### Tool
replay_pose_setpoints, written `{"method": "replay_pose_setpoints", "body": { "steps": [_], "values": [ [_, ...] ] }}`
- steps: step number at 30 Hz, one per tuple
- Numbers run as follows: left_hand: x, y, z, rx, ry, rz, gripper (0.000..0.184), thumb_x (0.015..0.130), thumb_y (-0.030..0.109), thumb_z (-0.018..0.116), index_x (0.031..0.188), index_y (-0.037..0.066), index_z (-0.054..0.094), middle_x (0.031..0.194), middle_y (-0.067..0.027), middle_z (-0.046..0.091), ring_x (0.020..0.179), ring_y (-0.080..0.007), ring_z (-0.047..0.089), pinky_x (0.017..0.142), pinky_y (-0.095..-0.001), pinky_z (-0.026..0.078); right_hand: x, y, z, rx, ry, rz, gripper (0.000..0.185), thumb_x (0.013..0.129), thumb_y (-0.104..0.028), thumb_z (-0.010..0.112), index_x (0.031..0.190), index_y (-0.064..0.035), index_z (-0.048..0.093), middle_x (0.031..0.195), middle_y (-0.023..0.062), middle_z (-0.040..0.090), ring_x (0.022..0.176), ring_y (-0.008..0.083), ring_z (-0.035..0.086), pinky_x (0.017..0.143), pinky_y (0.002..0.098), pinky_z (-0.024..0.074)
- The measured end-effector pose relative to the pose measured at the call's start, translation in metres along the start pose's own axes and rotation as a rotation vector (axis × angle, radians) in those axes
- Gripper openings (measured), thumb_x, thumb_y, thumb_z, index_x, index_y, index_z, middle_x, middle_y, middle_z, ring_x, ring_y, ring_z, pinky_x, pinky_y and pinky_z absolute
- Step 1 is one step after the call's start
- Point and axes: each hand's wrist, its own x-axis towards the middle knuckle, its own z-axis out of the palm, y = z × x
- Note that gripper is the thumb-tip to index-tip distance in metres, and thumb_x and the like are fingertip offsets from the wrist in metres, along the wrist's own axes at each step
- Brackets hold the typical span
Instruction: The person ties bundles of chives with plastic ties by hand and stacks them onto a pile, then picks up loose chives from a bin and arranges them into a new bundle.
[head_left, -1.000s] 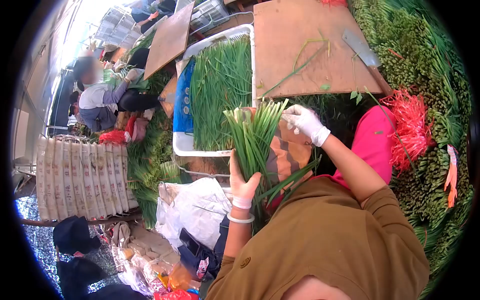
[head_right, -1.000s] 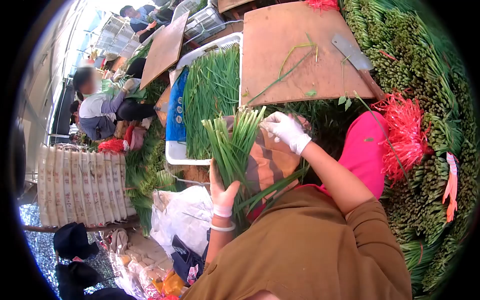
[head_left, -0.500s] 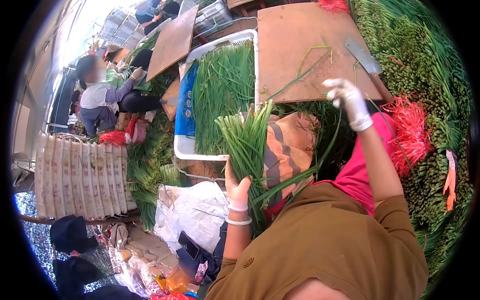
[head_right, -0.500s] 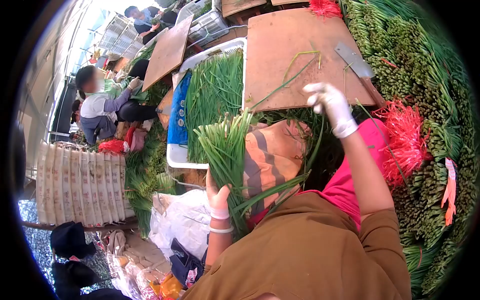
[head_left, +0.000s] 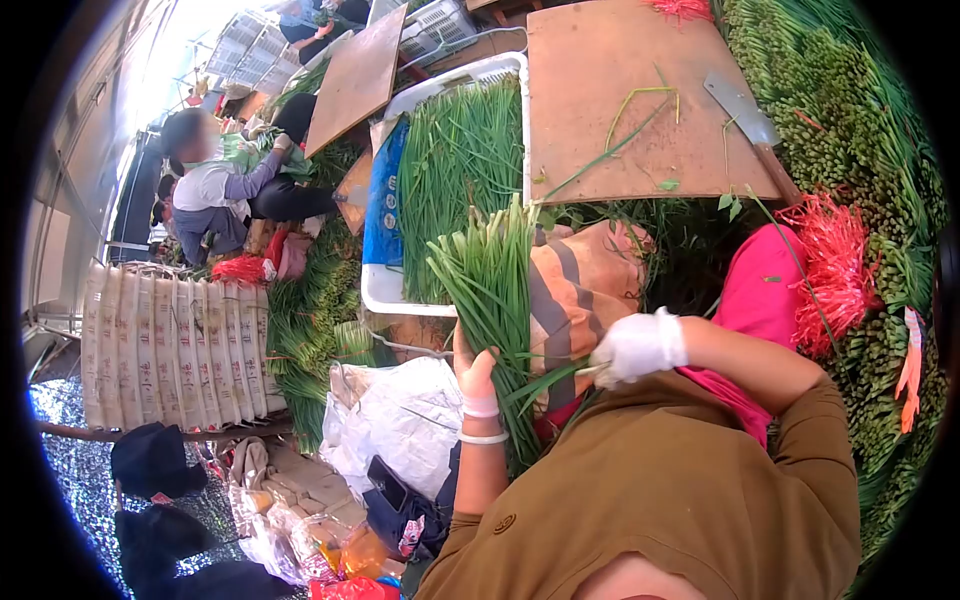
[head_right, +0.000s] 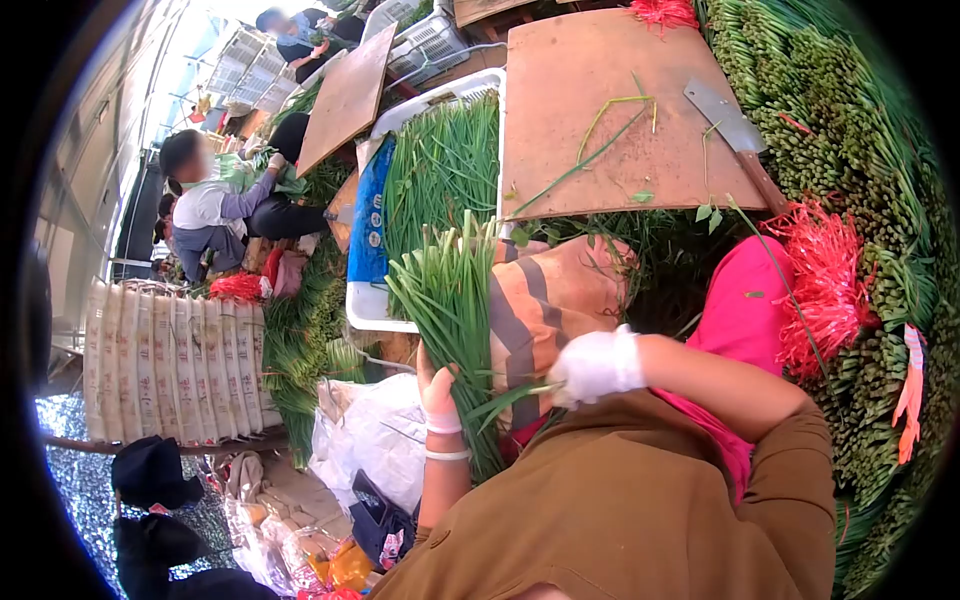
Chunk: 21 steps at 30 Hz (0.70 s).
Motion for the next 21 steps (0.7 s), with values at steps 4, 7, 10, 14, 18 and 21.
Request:
{"method": "replay_pose_setpoints", "body": {
  "steps": [4, 7, 10, 14, 18, 21],
  "values": [
    [-0.002, 0.008, 0.006, 0.007, -0.011, -0.034, 0.069, 0.073, -0.005, 0.048, 0.140, 0.001, 0.033, 0.128, -0.0116, 0.049, 0.110, -0.0213, 0.053, 0.093, -0.0318, 0.044, -0.021, 0.038, -0.030, -0.782, 0.377, 0.285, 0.021, 0.077, -0.025, 0.065, 0.091, -0.0105, 0.068, 0.079, 0.0086, 0.066, 0.075, 0.0292, 0.064, 0.066, 0.0400, 0.0501],
    [-0.002, 0.014, 0.018, 0.077, 0.011, -0.015, 0.069, 0.074, -0.005, 0.049, 0.141, 0.001, 0.032, 0.128, -0.0117, 0.049, 0.111, -0.0212, 0.053, 0.094, -0.0320, 0.044, -0.017, 0.025, -0.063, -0.598, 0.737, 0.105, 0.033, 0.073, -0.023, 0.068, 0.102, -0.0072, 0.065, 0.094, 0.0100, 0.066, 0.088, 0.0322, 0.063, 0.079, 0.0414, 0.0497],
    [-0.007, 0.012, 0.022, 0.128, 0.007, 0.013, 0.070, 0.074, -0.005, 0.049, 0.141, 0.001, 0.031, 0.128, -0.0114, 0.049, 0.111, -0.0211, 0.052, 0.094, -0.0322, 0.044, 0.003, -0.004, -0.098, -0.553, 1.098, -0.214, 0.037, 0.072, -0.025, 0.069, 0.106, -0.0091, 0.064, 0.101, 0.0107, 0.065, 0.096, 0.0309, 0.061, 0.084, 0.0408, 0.0484],
    [-0.007, 0.011, 0.023, 0.172, -0.026, 0.035, 0.071, 0.074, -0.005, 0.050, 0.142, 0.002, 0.030, 0.128, -0.0110, 0.049, 0.111, -0.0212, 0.053, 0.094, -0.0323, 0.044, 0.042, -0.032, -0.123, -0.589, 1.114, -0.308, 0.038, 0.072, -0.028, 0.070, 0.105, -0.0099, 0.066, 0.100, 0.0120, 0.065, 0.098, 0.0289, 0.061, 0.085, 0.0396, 0.0486],
    [-0.007, 0.008, 0.018, 0.126, -0.046, 0.061, 0.070, 0.074, -0.003, 0.052, 0.141, 0.001, 0.032, 0.127, -0.0109, 0.050, 0.110, -0.0212, 0.053, 0.093, -0.0322, 0.044, 0.077, -0.036, -0.129, -0.600, 0.769, -0.103, 0.019, 0.073, -0.023, 0.070, 0.086, -0.0084, 0.071, 0.087, 0.0095, 0.067, 0.089, 0.0267, 0.064, 0.084, 0.0352, 0.0482],
    [-0.004, 0.001, 0.004, 0.066, 0.027, 0.011, 0.068, 0.074, -0.002, 0.055, 0.139, -0.001, 0.034, 0.125, -0.0108, 0.052, 0.109, -0.0210, 0.054, 0.093, -0.0322, 0.045, 0.071, -0.026, -0.149, 0.384, 0.987, -0.416, 0.014, 0.077, -0.019, 0.069, 0.083, -0.0071, 0.070, 0.085, 0.0052, 0.068, 0.083, 0.0178, 0.064, 0.081, 0.0299, 0.0480]
  ]
}}
